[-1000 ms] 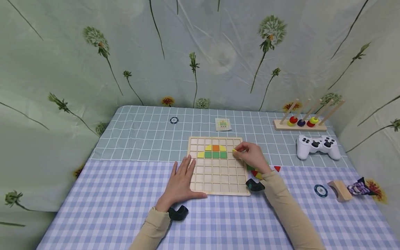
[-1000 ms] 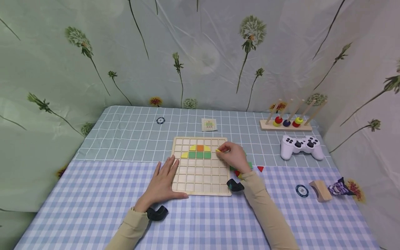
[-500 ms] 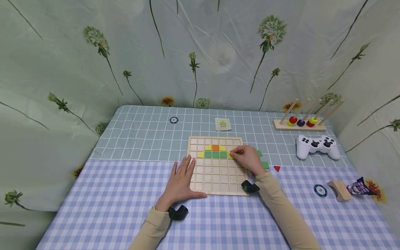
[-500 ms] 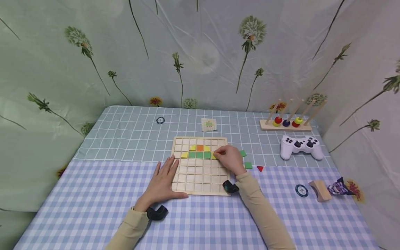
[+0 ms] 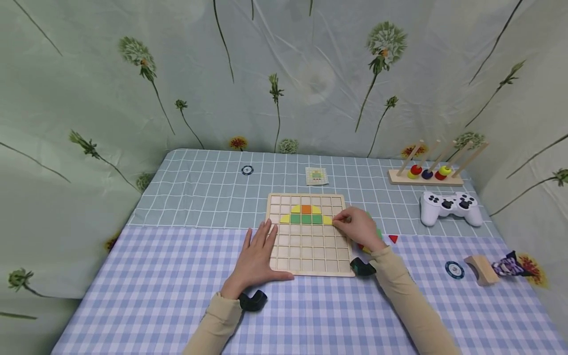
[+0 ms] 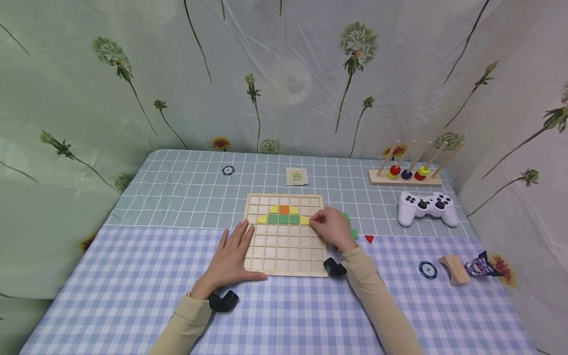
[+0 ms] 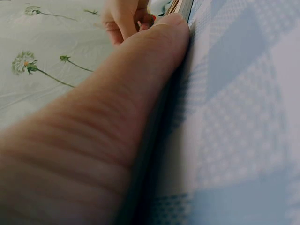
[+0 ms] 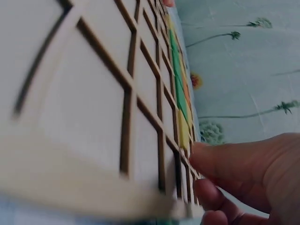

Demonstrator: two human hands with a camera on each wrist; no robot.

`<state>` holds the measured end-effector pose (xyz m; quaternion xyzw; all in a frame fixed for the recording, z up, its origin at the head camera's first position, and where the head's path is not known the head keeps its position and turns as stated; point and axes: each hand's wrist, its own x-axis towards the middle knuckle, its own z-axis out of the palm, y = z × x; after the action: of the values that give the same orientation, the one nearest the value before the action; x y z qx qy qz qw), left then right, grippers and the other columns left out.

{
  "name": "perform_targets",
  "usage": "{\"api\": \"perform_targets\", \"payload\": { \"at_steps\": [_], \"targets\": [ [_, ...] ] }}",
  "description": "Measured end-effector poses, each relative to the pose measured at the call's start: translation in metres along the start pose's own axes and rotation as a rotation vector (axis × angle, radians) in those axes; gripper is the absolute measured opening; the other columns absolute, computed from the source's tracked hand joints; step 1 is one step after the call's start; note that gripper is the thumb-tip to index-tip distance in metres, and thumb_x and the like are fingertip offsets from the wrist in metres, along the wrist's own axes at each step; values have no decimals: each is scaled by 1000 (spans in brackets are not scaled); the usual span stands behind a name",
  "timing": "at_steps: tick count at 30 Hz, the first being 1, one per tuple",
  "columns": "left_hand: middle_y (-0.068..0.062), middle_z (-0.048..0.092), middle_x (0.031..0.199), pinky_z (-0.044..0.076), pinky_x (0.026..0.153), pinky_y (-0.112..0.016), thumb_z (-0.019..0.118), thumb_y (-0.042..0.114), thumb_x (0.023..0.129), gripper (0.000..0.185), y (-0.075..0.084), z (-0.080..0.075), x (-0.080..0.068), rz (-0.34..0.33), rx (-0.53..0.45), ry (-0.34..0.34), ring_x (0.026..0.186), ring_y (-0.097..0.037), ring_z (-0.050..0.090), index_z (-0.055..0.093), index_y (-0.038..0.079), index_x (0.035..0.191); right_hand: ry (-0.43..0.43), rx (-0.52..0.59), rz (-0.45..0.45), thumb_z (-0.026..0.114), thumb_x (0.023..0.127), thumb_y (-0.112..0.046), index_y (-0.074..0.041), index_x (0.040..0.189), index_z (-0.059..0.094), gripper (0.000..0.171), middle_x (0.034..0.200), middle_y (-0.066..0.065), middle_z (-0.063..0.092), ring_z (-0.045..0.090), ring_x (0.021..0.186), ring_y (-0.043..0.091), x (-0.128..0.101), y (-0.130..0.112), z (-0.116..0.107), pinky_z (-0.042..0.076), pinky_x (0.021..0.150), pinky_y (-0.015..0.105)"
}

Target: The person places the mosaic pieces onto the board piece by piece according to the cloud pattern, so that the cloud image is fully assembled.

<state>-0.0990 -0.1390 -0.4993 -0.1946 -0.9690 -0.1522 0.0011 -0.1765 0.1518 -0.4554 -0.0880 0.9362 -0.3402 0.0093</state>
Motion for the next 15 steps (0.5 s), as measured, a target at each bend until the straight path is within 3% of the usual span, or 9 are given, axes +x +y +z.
{"api": "perform_targets", "payload": {
  "at_steps": [6, 11, 15],
  "targets": [
    [-11, 4, 158, -3, 112, -47, 56, 86, 61, 128, 0, 1, 0, 7, -12, 0, 143, -24, 0, 12, 7, 152, 36, 41, 45, 67, 90, -22, -5, 96, 73, 19, 87, 7, 65, 50, 65, 19, -12, 17, -26, 41, 53, 31],
    [-11, 4, 158, -4, 112, -46, 57, 86, 61, 128, 0, 0, 0, 6, -18, 4, 143, -24, 0, 12, 8, 152, 97, 6, 63, 64, 92, -23, -2, 100, 71, 23, 87, 9, 64, 50, 67, 21, -23, 34, -49, 40, 57, 32],
    [-11, 5, 158, -3, 112, -47, 57, 85, 61, 128, 0, -1, 0, 10, -26, 10, 143, -24, 0, 13, 7, 152, 66, -19, 105, 64, 92, -23, -1, 100, 70, 24, 85, 8, 64, 49, 69, 22, -30, 42, -59, 40, 58, 31]
  ]
}}
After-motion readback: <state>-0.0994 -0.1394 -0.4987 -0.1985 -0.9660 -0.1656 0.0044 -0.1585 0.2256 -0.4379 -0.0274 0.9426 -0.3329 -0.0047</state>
